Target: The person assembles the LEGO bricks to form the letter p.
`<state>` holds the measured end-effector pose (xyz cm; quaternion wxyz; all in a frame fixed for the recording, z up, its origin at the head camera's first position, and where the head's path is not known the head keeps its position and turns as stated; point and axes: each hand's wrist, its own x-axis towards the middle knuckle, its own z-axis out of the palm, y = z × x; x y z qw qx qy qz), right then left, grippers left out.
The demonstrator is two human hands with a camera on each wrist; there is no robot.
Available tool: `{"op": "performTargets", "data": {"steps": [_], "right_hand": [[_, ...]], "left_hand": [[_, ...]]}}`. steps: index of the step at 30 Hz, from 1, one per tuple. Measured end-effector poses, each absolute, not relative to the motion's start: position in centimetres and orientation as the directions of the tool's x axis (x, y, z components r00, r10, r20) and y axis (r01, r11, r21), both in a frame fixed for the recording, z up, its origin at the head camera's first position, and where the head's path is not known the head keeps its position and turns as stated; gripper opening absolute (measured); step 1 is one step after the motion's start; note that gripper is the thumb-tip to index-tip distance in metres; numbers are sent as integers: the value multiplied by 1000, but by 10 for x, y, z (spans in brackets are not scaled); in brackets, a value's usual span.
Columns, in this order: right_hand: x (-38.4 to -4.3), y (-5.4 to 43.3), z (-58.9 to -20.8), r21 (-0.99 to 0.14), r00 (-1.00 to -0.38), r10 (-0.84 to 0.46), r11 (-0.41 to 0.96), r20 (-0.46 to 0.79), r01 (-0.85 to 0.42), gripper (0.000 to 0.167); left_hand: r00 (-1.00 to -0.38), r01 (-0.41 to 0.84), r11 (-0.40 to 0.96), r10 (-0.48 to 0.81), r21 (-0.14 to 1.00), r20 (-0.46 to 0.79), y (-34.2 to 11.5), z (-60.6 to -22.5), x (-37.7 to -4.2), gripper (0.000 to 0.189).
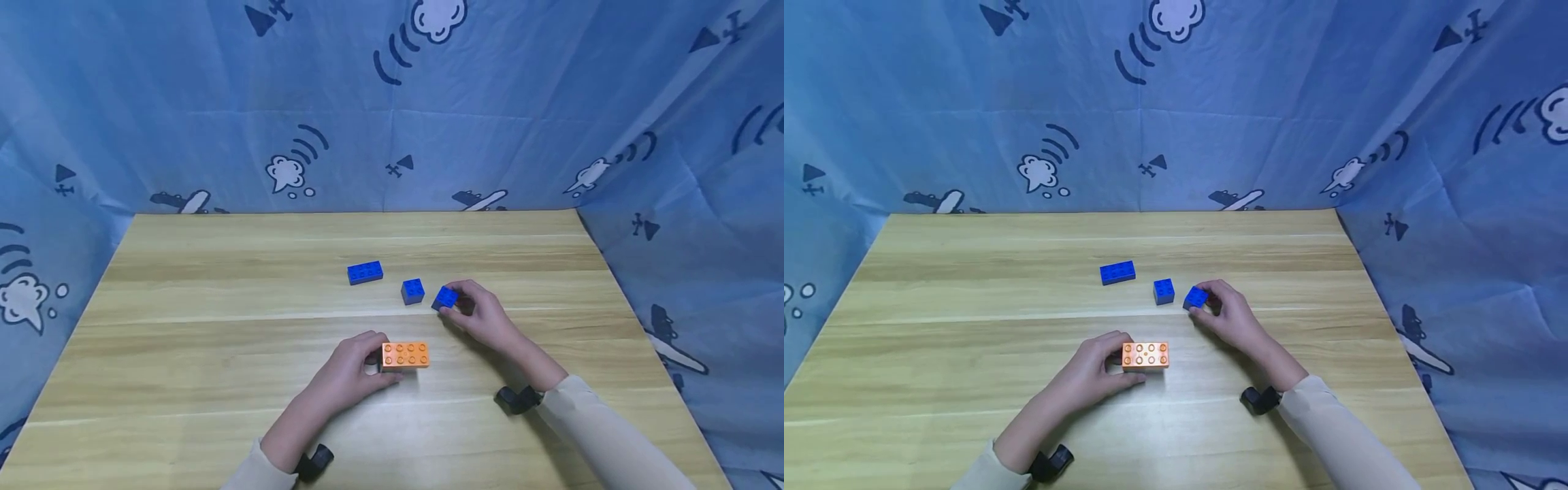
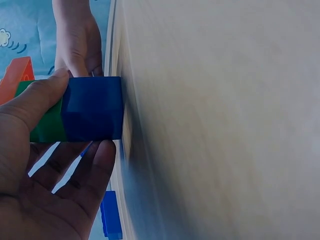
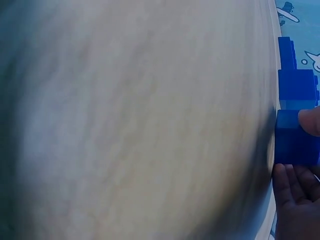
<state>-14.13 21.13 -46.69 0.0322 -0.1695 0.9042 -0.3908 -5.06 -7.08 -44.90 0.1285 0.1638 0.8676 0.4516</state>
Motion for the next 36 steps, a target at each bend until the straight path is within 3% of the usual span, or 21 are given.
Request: {"op": "performTargets", "data": {"steps": [22, 36], "right_hand": [[-131, 210, -455, -723, -914, -387, 595, 124, -351, 40], [-123, 199, -438, -763, -888, -436, 522, 144, -380, 36]], "left_hand": [[-911, 220, 515, 412, 829, -14, -72, -452, -50, 29], [-913, 196, 518, 406, 833, -38, -72, -452, -51, 30]]}}
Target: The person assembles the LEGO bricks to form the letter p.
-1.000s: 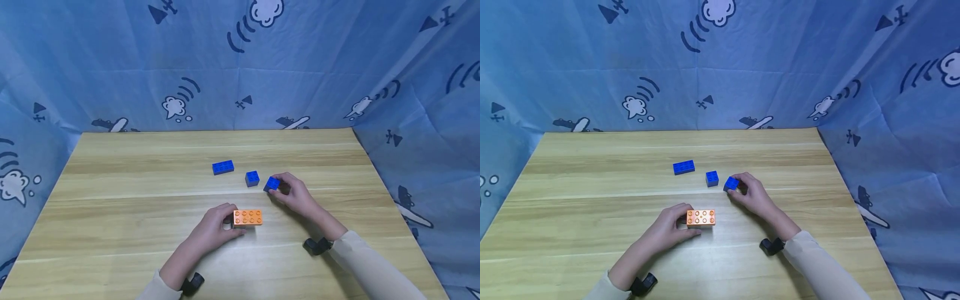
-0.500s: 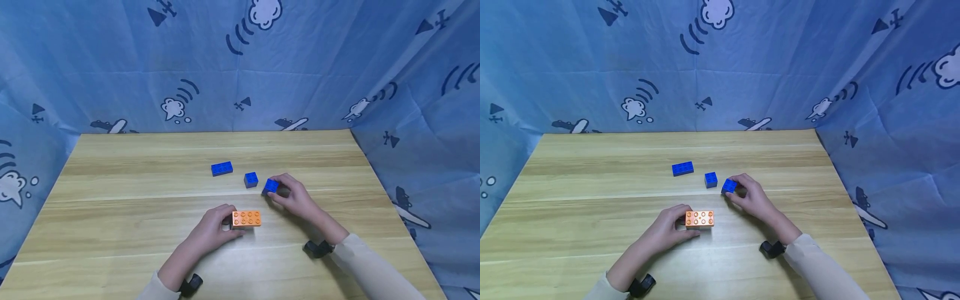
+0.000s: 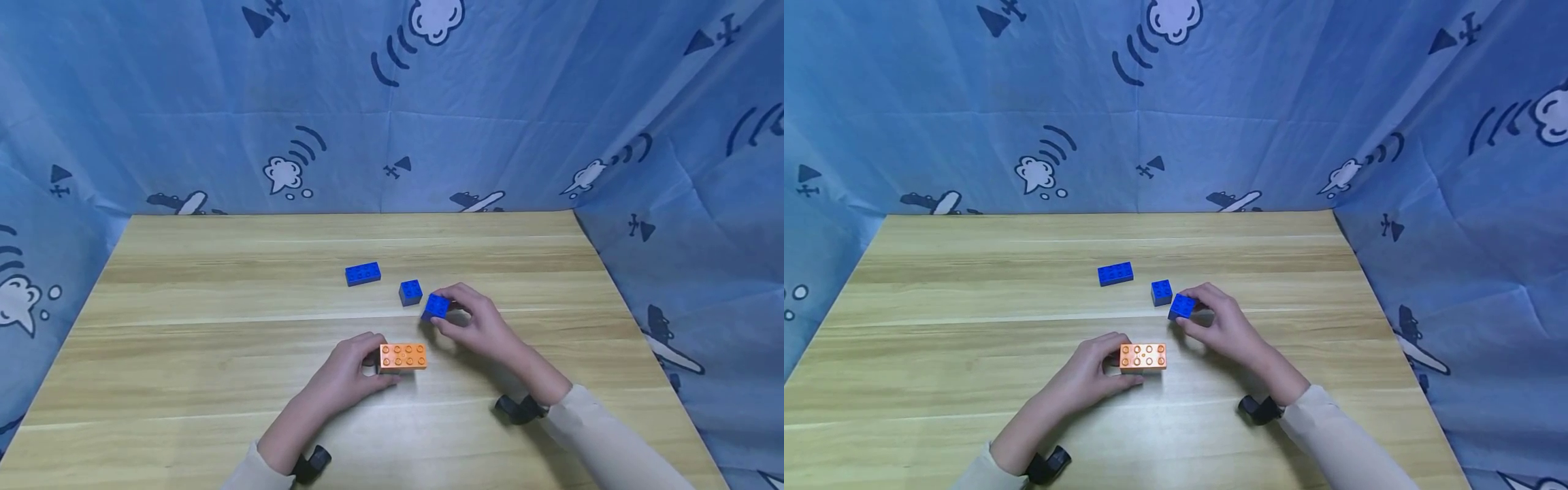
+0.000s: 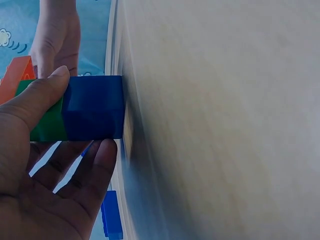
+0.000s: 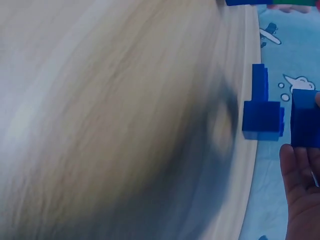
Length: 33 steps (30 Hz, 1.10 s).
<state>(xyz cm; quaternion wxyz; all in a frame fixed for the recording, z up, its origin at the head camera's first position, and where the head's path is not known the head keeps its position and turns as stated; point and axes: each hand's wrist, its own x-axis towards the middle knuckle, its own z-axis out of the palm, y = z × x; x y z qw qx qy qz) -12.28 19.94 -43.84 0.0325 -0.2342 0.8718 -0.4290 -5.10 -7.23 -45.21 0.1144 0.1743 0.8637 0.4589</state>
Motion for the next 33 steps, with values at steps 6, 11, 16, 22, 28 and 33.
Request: {"op": "performTargets", "data": {"steps": [6, 11, 16, 22, 28, 33], "right_hand": [[-119, 193, -432, -765, -877, -445, 497, 180, -409, 36], [-115, 187, -424, -758, -868, -452, 487, 206, -434, 37], [-112, 181, -419, -781, -866, -454, 455, 211, -428, 38], [-109, 176, -418, -820, -869, -455, 411, 194, -398, 39], [-105, 171, -415, -834, -854, -469, 362, 224, -417, 39], [-101, 167, -411, -834, -843, -486, 349, 230, -428, 40]], "left_hand": [[-912, 195, 507, 408, 840, -35, -72, -452, -51, 30], [-913, 196, 499, 407, 844, -29, -73, -452, -51, 30], [-914, 187, 497, 405, 848, -36, -73, -452, -51, 30], [-915, 187, 501, 401, 845, -36, -73, -451, -51, 30], [-915, 190, 501, 402, 844, -33, -73, -451, -50, 30], [-913, 189, 503, 405, 843, -37, -73, -452, -51, 29]]}}
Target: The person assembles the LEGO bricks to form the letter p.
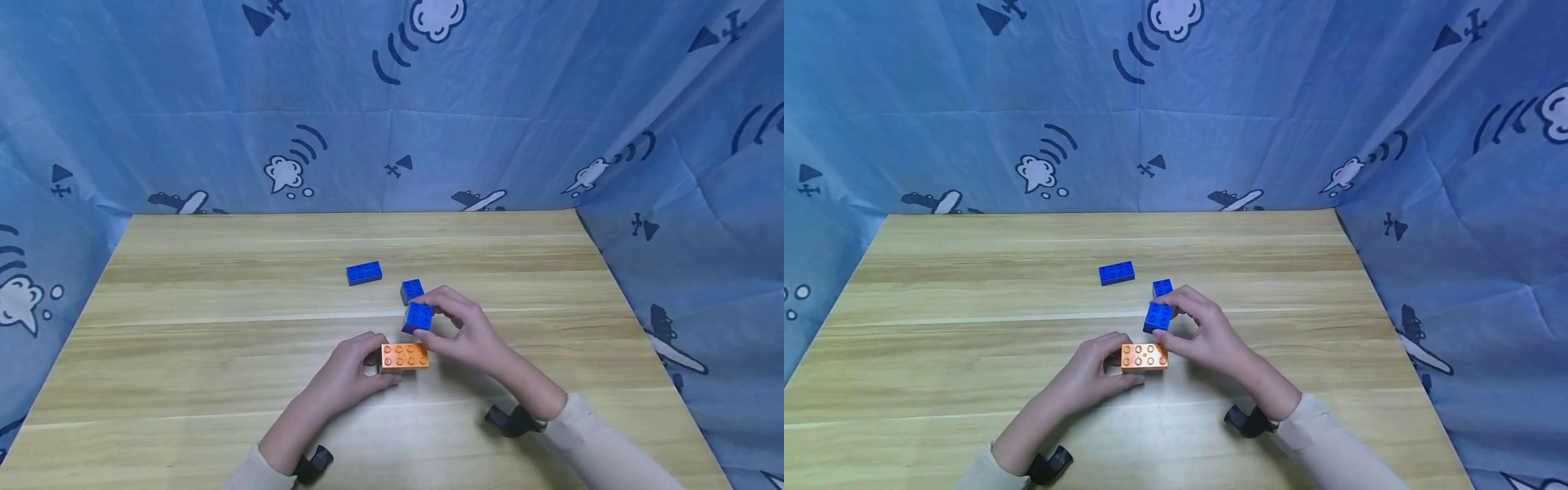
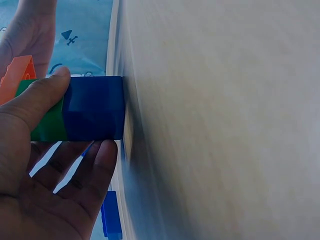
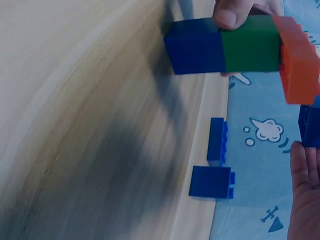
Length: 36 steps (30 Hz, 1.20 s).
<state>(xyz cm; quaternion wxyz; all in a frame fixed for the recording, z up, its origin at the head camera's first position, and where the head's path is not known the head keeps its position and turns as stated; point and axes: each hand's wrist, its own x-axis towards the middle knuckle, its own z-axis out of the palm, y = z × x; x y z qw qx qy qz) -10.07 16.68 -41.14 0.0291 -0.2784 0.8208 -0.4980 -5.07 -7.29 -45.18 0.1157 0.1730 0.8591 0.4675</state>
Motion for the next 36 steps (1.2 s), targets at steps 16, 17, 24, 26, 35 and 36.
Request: {"op": "performTargets", "data": {"steps": [16, 17, 24, 26, 35, 36], "right_hand": [[-92, 157, -410, -846, -793, -568, 294, 220, -445, 40], [-91, 157, -410, -848, -791, -571, 292, 217, -443, 40], [-89, 153, -410, -854, -778, -589, 271, 217, -443, 41], [-88, 152, -411, -858, -777, -591, 263, 218, -441, 42], [-87, 149, -414, -862, -753, -608, 212, 253, -461, 42], [-87, 149, -414, -862, -750, -609, 207, 257, -463, 42]], "left_hand": [[-912, 204, 491, 411, 847, -19, -72, -454, -50, 30], [-911, 203, 492, 411, 847, -20, -72, -454, -50, 30], [-912, 209, 483, 411, 850, -9, -73, -454, -49, 31], [-910, 223, 479, 414, 849, 5, -73, -455, -49, 32], [-908, 257, 469, 418, 845, 44, -73, -456, -50, 33], [-907, 257, 467, 419, 846, 45, -73, -456, -50, 34]]}}
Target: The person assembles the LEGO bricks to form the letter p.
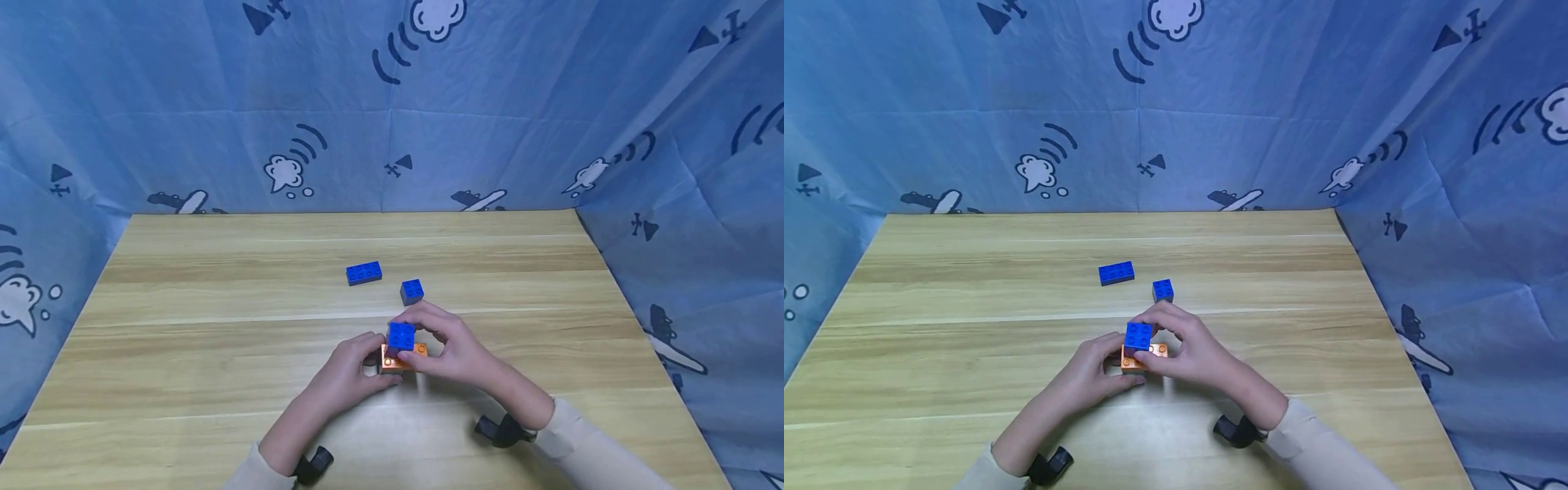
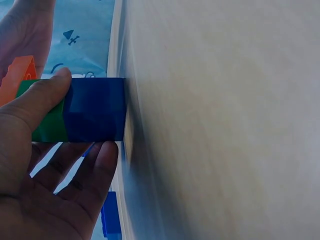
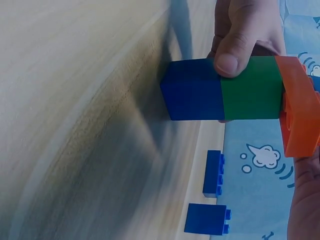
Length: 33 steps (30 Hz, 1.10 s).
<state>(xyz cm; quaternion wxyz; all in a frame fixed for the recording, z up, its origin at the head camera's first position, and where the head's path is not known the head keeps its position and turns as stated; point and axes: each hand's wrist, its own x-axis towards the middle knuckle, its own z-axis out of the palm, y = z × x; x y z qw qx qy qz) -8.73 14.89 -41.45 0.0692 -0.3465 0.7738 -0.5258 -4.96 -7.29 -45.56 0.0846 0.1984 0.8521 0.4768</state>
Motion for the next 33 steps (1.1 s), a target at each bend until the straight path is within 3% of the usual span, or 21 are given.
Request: {"op": "performTargets", "data": {"steps": [24, 33], "right_hand": [[-86, 146, -417, -850, -707, -645, 167, 290, -500, 43], [-87, 146, -418, -839, -699, -656, 182, 285, -513, 41]], "left_hand": [[-914, 206, 468, 405, 860, -2, -73, -453, -50, 32], [-909, 158, 460, 412, 874, -53, -72, -455, -51, 39]]}}
